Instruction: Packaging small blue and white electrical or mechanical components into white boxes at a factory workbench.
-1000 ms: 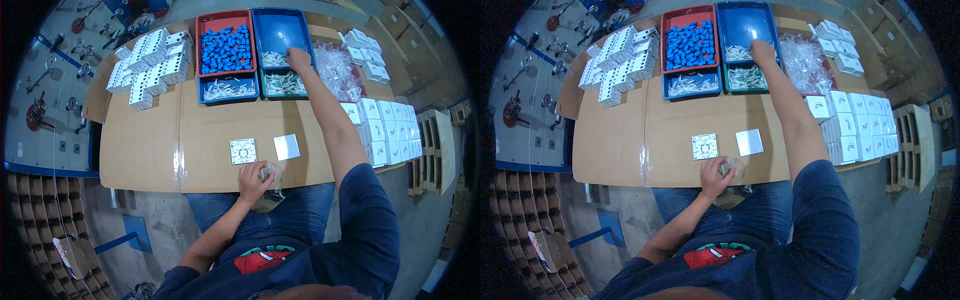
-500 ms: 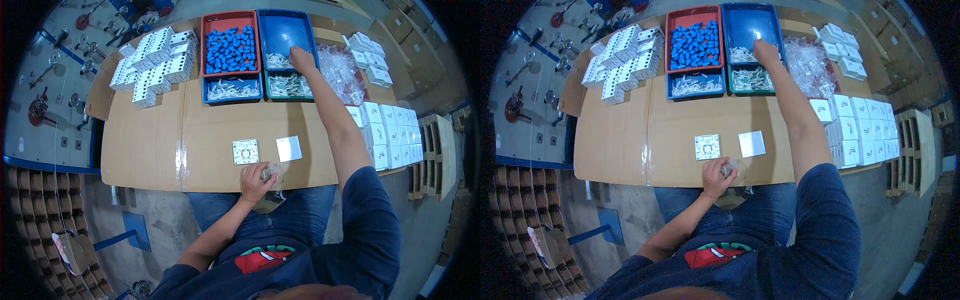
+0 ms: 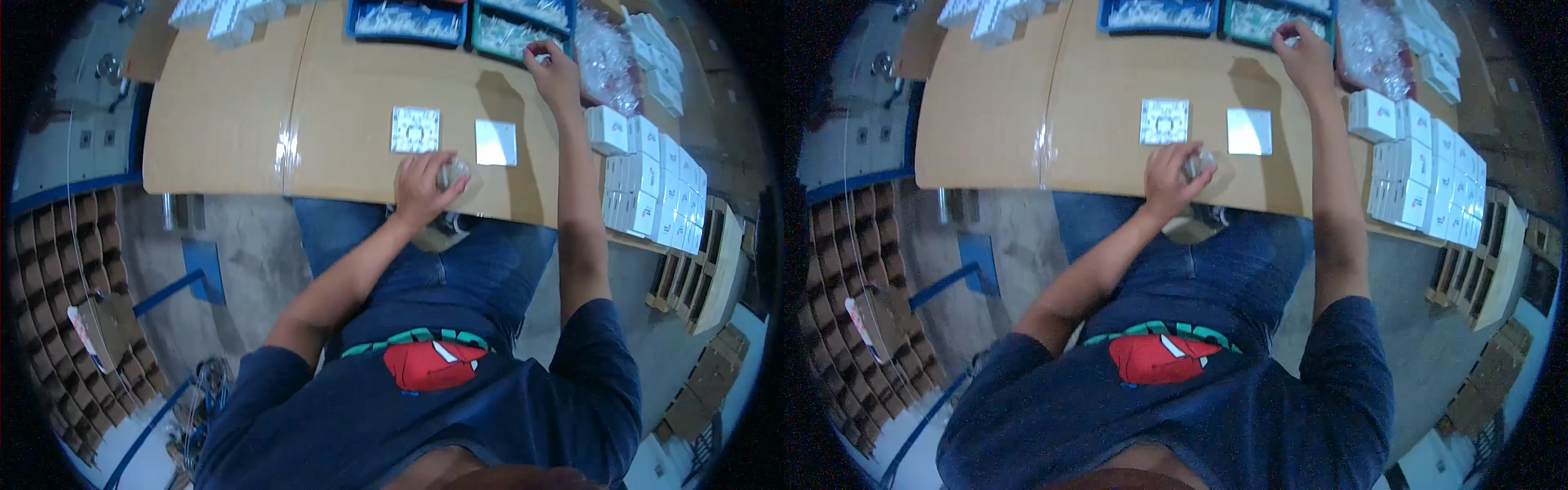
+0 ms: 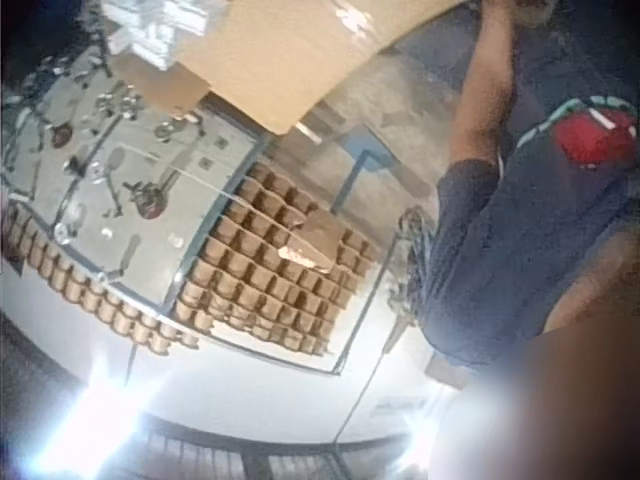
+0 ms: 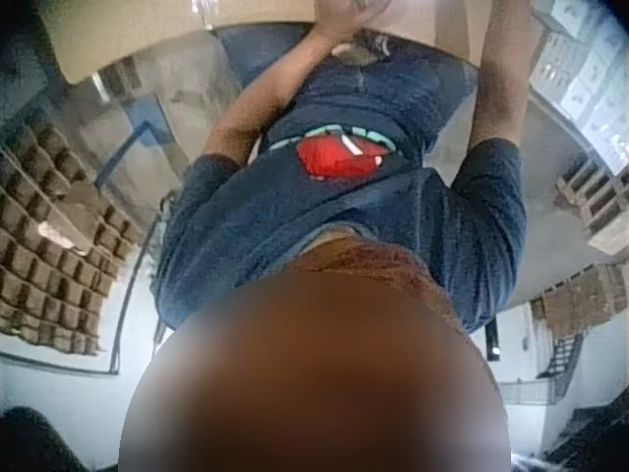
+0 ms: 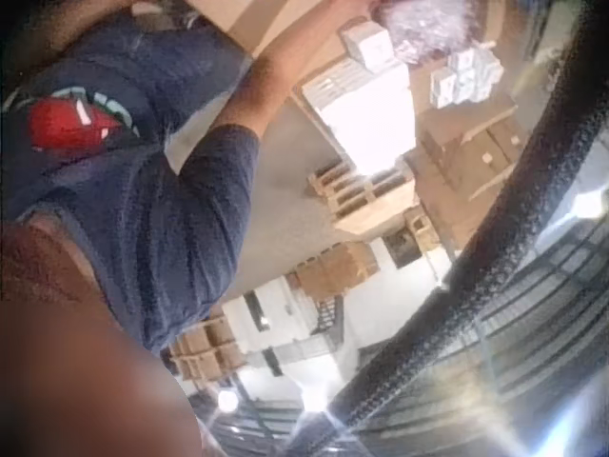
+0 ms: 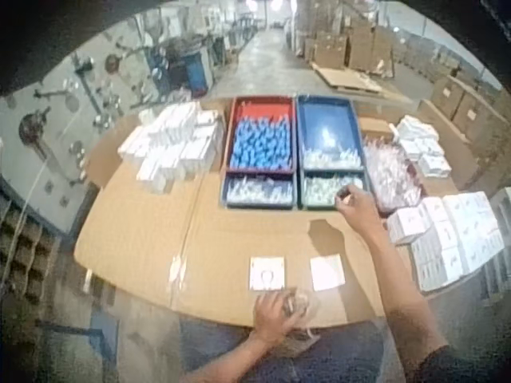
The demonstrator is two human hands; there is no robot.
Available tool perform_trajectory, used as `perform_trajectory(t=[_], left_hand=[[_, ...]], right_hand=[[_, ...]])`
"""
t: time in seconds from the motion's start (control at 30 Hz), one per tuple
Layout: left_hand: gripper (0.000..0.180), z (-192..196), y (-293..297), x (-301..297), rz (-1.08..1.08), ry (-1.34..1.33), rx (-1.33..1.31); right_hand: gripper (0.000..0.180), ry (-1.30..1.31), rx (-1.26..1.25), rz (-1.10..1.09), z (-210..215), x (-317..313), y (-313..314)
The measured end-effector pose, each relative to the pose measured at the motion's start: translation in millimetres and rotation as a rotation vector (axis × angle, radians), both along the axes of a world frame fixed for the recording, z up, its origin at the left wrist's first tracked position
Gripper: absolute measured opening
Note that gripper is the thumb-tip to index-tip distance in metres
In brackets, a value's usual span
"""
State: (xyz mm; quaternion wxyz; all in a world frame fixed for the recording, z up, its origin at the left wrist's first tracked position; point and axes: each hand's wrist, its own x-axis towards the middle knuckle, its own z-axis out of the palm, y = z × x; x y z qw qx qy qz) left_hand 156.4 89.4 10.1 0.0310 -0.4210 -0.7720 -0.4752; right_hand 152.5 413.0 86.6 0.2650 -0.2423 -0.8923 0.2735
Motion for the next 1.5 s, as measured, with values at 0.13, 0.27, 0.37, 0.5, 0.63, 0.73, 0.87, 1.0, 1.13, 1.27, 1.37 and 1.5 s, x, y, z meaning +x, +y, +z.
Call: perform_trajectory(t=[0.13,0.27,0.37,0.5,0.63,0.73,0.87,1.0,1.13,1.27,1.37,1.5], left_hand=[[0.040,1.0,3.2,2.3,0.007,-0.034,0.019],[0.040,-1.0,2.2,2.2,0.008,-0.042,0.048],[0.041,-3.6,5.1,3.0,0.011,-0.021,0.064],[0.041,-0.6,3.3,3.6,0.009,0.022,0.074],[0.042,-3.7,3.5,2.3,-0.005,0.039,0.097],[0.041,-8.4,3.6,0.7,-0.007,0.060,0.093],[0.042,-7.2,2.2,-0.4,-0.010,0.100,0.107],[0.047,-4.9,0.5,1.2,-0.039,0.073,0.102],[0.048,-3.8,-1.6,4.1,-0.058,0.033,0.092],[0.047,-10.0,-2.1,0.7,-0.061,0.029,0.112],[0.047,-7.6,-3.1,0.2,-0.092,-0.024,0.079],[0.043,-9.5,-0.1,-0.7,-0.092,-0.121,0.151]], right_hand=[[0.020,0.078,-0.208,0.059,-36.2,63.3,-62.8],[0.013,-0.033,-0.607,0.021,-28.2,100.0,-132.5],[0.011,-0.028,-0.728,0.024,-27.6,115.5,-159.9],[0.014,-0.070,-0.726,0.102,-23.0,116.7,-169.9],[0.015,-0.101,-0.495,0.197,-30.3,111.3,-170.7],[0.016,-0.038,-0.441,0.248,-33.7,107.6,-174.3],[0.017,-0.083,-0.426,0.293,-31.2,110.5,-179.8],[0.018,-0.154,-0.640,0.237,-29.7,111.3,-181.6],[0.018,-0.219,-0.651,0.219,-32.9,113.5,-180.0],[0.018,-0.202,-0.749,0.216,-36.4,112.4,-179.8],[0.018,-0.165,-0.731,0.218,-37.1,111.4,-177.3],[0.019,-0.178,-0.829,0.206,-35.2,108.8,-176.2]])
